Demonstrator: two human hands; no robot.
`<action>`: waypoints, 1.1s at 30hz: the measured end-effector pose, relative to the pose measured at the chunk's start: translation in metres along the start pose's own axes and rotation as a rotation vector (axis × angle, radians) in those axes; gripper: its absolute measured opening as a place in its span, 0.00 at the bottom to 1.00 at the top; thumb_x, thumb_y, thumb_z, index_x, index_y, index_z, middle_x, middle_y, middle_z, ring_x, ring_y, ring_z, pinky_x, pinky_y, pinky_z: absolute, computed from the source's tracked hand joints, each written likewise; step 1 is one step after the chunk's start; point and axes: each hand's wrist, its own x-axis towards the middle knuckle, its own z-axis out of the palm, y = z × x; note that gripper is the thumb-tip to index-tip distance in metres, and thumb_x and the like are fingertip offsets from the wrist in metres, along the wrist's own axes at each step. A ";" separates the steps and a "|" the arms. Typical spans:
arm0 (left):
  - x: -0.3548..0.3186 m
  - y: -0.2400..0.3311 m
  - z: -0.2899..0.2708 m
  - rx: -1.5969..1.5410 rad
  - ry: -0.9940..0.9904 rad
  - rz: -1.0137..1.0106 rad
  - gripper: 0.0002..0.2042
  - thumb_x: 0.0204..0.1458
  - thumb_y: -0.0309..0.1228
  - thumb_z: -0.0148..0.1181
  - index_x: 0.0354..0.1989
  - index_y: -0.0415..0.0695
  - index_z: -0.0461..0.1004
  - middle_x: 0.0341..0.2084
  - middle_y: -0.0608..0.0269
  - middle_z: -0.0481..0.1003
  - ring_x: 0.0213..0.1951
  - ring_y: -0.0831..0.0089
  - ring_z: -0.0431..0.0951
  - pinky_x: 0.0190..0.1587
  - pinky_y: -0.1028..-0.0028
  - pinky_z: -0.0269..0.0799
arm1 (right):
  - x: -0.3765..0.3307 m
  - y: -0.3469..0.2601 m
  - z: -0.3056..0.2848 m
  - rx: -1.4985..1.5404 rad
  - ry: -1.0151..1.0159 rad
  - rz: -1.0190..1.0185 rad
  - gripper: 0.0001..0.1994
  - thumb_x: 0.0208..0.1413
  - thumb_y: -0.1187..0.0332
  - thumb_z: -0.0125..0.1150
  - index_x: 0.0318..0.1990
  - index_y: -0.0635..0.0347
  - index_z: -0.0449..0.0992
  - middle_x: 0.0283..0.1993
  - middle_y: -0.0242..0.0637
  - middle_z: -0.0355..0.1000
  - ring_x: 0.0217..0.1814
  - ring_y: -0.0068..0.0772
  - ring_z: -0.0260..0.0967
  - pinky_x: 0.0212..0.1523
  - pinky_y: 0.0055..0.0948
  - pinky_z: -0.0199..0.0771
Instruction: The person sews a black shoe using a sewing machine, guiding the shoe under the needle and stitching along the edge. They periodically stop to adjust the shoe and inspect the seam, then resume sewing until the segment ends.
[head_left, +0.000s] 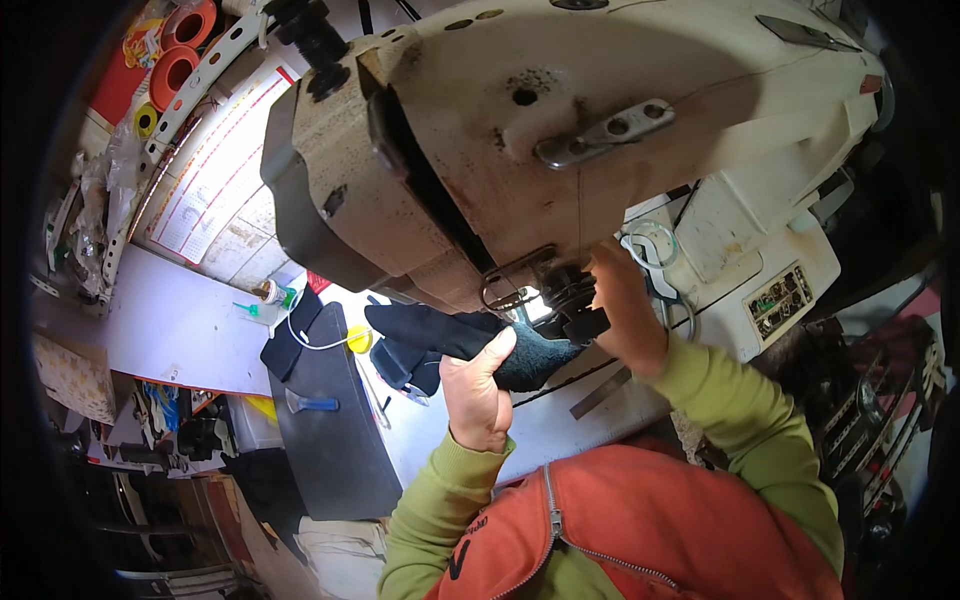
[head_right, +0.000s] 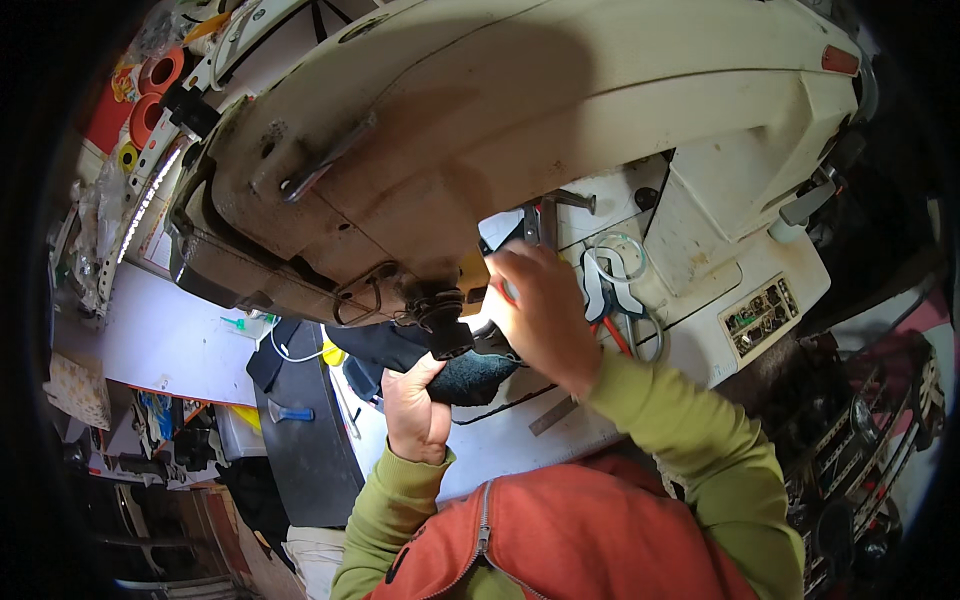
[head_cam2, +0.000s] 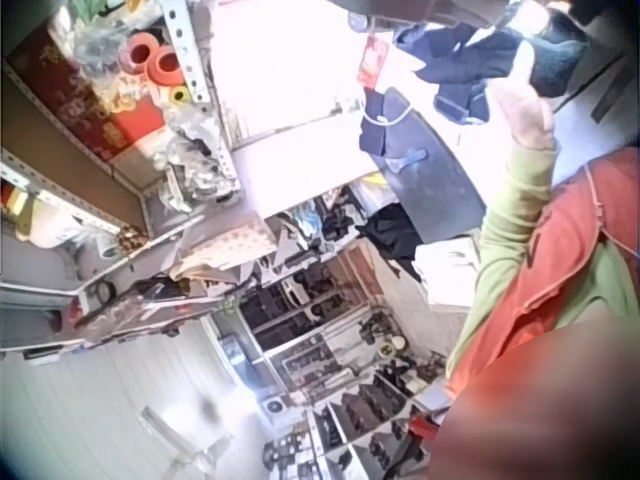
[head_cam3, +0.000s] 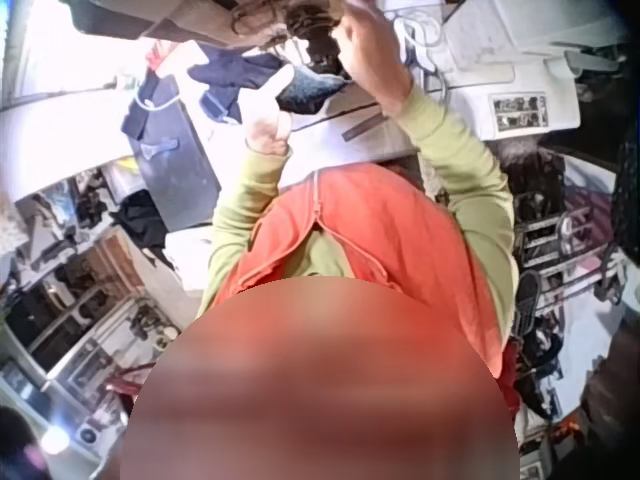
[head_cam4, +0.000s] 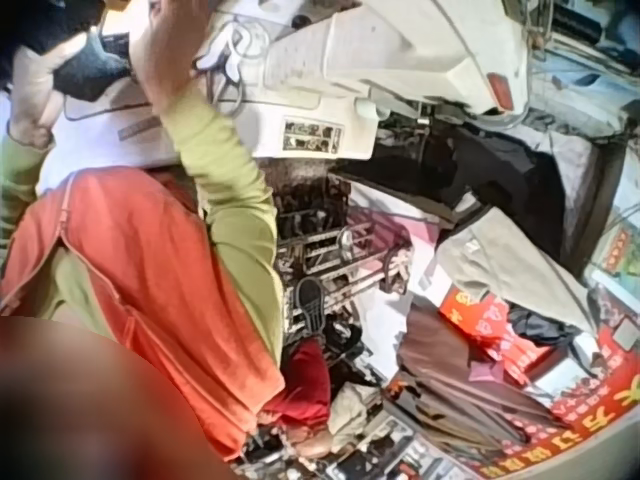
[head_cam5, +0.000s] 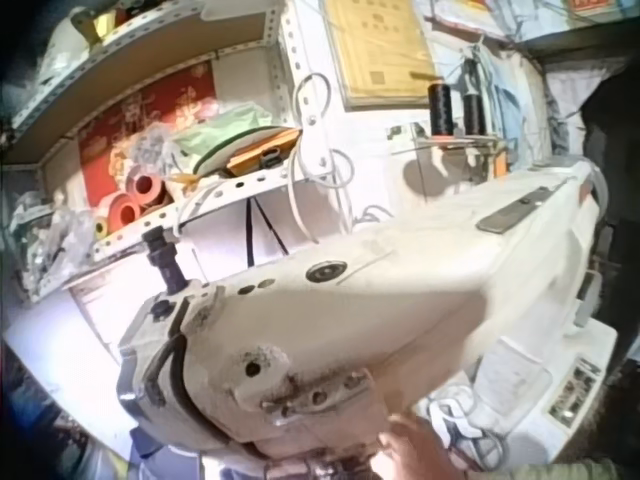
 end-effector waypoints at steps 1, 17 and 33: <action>0.000 0.000 0.000 -0.004 -0.008 0.005 0.12 0.46 0.14 0.58 0.40 0.38 0.73 0.36 0.62 0.76 0.37 0.71 0.77 0.44 0.73 0.74 | 0.006 0.014 0.004 0.245 -0.152 0.060 0.07 0.49 0.72 0.57 0.36 0.61 0.72 0.31 0.36 0.69 0.34 0.38 0.68 0.36 0.31 0.68; -0.002 -0.001 0.005 0.031 0.003 0.121 0.13 0.47 0.13 0.53 0.42 0.33 0.73 0.37 0.58 0.77 0.38 0.68 0.79 0.45 0.71 0.75 | 0.026 0.007 0.020 1.789 -0.511 0.876 0.18 0.54 0.67 0.57 0.50 0.66 0.71 0.46 0.41 0.73 0.42 0.30 0.74 0.40 0.26 0.78; 0.010 0.006 0.001 0.016 -0.072 0.063 0.19 0.46 0.12 0.54 0.48 0.37 0.70 0.42 0.61 0.75 0.43 0.71 0.76 0.49 0.73 0.71 | 0.026 0.033 0.044 1.446 -0.525 0.764 0.19 0.62 0.63 0.39 0.54 0.65 0.67 0.51 0.45 0.72 0.49 0.33 0.72 0.47 0.31 0.76</action>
